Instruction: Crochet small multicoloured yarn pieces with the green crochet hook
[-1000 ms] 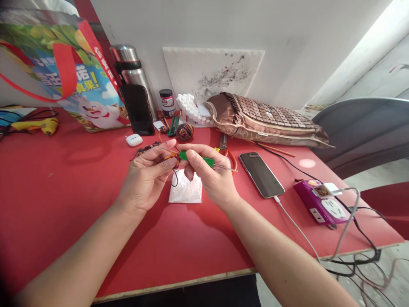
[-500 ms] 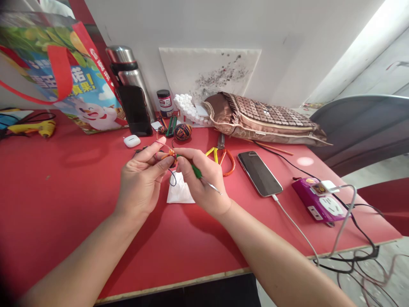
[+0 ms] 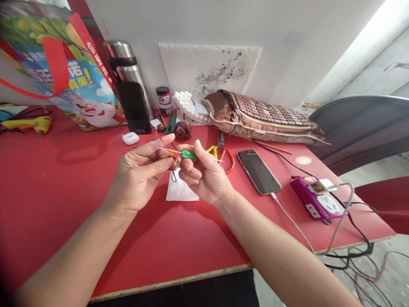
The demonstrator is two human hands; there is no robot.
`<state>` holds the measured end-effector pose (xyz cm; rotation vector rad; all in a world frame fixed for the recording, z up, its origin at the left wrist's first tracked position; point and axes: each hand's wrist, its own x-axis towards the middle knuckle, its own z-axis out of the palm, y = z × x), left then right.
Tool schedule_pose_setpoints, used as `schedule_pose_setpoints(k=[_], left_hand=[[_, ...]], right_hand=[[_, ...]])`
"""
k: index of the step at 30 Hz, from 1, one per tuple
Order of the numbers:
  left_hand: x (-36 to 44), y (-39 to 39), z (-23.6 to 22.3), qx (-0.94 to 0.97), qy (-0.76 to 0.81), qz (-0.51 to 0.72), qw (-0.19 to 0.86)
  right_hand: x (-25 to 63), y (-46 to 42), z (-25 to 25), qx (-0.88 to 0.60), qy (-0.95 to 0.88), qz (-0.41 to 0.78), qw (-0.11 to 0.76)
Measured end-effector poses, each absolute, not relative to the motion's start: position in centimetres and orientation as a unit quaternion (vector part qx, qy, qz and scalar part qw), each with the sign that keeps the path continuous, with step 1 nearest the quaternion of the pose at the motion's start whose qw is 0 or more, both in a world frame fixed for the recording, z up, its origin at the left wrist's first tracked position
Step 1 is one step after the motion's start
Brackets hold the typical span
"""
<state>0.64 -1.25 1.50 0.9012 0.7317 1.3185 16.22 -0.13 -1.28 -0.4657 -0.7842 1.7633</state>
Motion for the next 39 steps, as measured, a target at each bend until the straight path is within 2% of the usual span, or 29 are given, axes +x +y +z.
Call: schedule_pose_setpoints(k=[5, 10, 24, 39], left_hand=[[0.5, -1.5, 1.6, 0.44, 0.32, 0.546, 0.637], [0.6, -2.0, 2.0, 0.486, 0.338, 0.532, 0.605], [0.4, -2.2, 2.0, 0.57, 0.429, 0.518, 0.473], [0.8, -2.0, 1.6, 0.538, 0.423, 0.56, 0.466]], right_hand=[[17.8, 0.5, -1.5, -0.166, -0.354, 0.771, 0.503], [18.6, 0.8, -0.9, -0.263, -0.391, 0.73, 0.496], [19.4, 0.3, 0.0, -0.353, -0.476, 0.549, 0.59], [19.0, -0.3, 0.2, -0.383, -0.472, 0.502, 0.615]])
